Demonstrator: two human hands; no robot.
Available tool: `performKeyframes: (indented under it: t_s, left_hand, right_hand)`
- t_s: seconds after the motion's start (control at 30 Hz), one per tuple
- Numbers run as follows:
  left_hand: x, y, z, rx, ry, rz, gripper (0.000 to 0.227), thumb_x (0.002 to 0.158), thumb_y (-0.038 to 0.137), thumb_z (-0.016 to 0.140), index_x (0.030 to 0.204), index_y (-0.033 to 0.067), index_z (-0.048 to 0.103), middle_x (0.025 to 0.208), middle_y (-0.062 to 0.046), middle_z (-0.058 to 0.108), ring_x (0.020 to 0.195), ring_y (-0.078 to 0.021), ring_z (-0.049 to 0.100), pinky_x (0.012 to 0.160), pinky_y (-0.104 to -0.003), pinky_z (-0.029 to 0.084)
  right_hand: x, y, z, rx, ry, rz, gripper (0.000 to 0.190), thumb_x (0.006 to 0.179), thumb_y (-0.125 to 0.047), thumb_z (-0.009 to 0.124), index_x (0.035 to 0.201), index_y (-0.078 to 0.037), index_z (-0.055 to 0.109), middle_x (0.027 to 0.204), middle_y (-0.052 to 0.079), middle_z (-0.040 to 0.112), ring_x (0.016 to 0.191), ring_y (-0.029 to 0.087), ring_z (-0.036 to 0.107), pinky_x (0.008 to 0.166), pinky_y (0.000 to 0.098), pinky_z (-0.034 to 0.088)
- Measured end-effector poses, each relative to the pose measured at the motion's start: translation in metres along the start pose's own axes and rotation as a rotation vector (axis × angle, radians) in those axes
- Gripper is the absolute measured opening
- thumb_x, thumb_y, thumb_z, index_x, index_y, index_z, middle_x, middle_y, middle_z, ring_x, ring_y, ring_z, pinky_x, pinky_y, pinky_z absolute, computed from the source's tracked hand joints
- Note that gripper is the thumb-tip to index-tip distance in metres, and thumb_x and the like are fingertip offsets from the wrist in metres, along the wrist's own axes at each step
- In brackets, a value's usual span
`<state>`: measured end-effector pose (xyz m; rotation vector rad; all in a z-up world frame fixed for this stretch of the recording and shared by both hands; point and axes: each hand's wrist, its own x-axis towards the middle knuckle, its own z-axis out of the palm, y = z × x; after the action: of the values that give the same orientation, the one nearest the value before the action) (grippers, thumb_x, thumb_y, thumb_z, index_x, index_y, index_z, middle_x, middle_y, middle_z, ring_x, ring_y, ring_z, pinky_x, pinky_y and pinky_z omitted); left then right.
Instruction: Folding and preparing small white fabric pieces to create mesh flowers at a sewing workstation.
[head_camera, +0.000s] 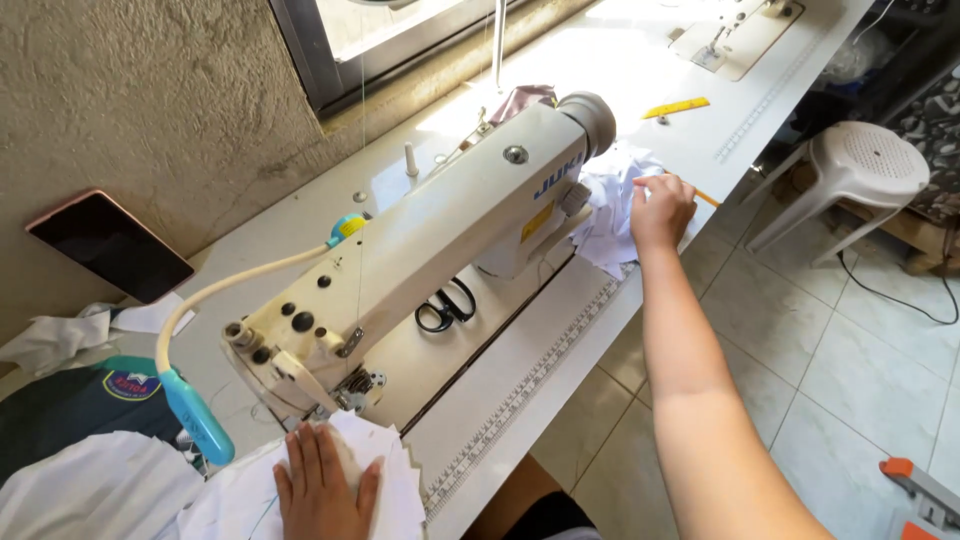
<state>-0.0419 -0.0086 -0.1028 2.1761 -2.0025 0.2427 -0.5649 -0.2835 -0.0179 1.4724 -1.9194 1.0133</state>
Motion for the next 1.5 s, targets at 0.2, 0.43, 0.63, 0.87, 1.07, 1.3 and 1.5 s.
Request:
performKeyframes:
  t_s: [0.2,0.43,0.63,0.87,1.07,1.3,1.5]
  left_hand:
    - [-0.002,-0.003,0.023,0.060,0.090,-0.015,0.098,0.070,0.073,0.040,0.146,0.0112,0.031,0.155,-0.006,0.031,0.144,-0.0237,0.029,0.111,-0.046,0.031]
    - [-0.001,-0.001,0.000,0.005,0.029,0.026,0.091,0.079,0.068,0.035,0.146,0.0079,0.026,0.155,-0.009,0.025,0.146,-0.0257,0.020,0.114,-0.046,0.021]
    - [0.001,0.001,-0.009,-0.035,0.028,0.029,0.089,0.082,0.065,0.033,0.147,0.0070,0.021,0.157,-0.008,0.018,0.146,-0.0263,0.015,0.114,-0.046,0.015]
    - [0.004,0.023,-0.084,-0.481,0.048,0.148,0.079,0.081,0.044,0.055,0.143,0.0021,0.028,0.151,-0.019,0.027,0.140,-0.0382,0.021,0.112,-0.051,0.019]
    - [-0.003,0.056,-0.136,-1.527,-0.348,0.148,0.073,0.085,0.029,0.063,0.146,0.0086,0.028,0.152,-0.013,0.028,0.140,-0.0285,0.024,0.112,-0.042,0.022]
    - [-0.041,0.019,-0.120,-2.059,-0.368,-0.329,0.048,0.078,-0.004,0.070,0.125,0.0038,0.061,0.085,-0.001,0.061,0.073,-0.0083,0.063,0.068,-0.023,0.058]
    - [-0.076,-0.041,-0.089,-1.819,-0.216,-0.449,0.045,0.075,-0.002,0.073,0.119,0.0044,0.064,0.078,0.001,0.058,0.061,-0.0049,0.059,0.054,-0.017,0.054]
  right_hand:
    - [0.022,0.000,0.031,-0.157,-0.376,0.083,0.024,0.080,-0.016,0.061,0.096,-0.028,0.075,0.111,0.004,0.058,0.099,0.033,0.047,0.079,0.0467,0.039]
    - [0.055,-0.017,-0.027,0.092,-0.195,0.043,0.017,0.082,-0.021,0.080,0.087,-0.005,0.076,0.094,0.009,0.069,0.090,0.031,0.051,0.071,0.0454,0.047]
    - [0.071,-0.043,-0.103,0.509,-0.251,0.194,0.021,0.095,-0.027,0.069,0.089,-0.007,0.066,0.086,0.006,0.067,0.084,0.018,0.062,0.073,0.0335,0.051]
    - [-0.006,-0.124,-0.206,1.004,-0.643,0.300,0.014,0.094,-0.024,0.062,0.096,-0.010,0.060,0.084,-0.001,0.059,0.077,0.011,0.057,0.071,0.0230,0.049]
    - [-0.114,-0.210,-0.223,1.367,-1.211,0.105,0.013,0.087,-0.012,0.060,0.087,0.000,0.067,0.067,0.003,0.062,0.061,0.009,0.057,0.057,0.0218,0.047]
    - [-0.194,-0.275,-0.240,1.296,-1.495,0.185,0.011,0.083,-0.005,0.066,0.088,0.002,0.073,0.061,0.004,0.059,0.053,0.006,0.043,0.048,0.0186,0.040]
    - [-0.243,-0.306,-0.204,1.293,-1.631,0.165,0.013,0.084,-0.008,0.065,0.091,-0.001,0.074,0.068,0.005,0.064,0.058,0.008,0.050,0.051,0.0212,0.042]
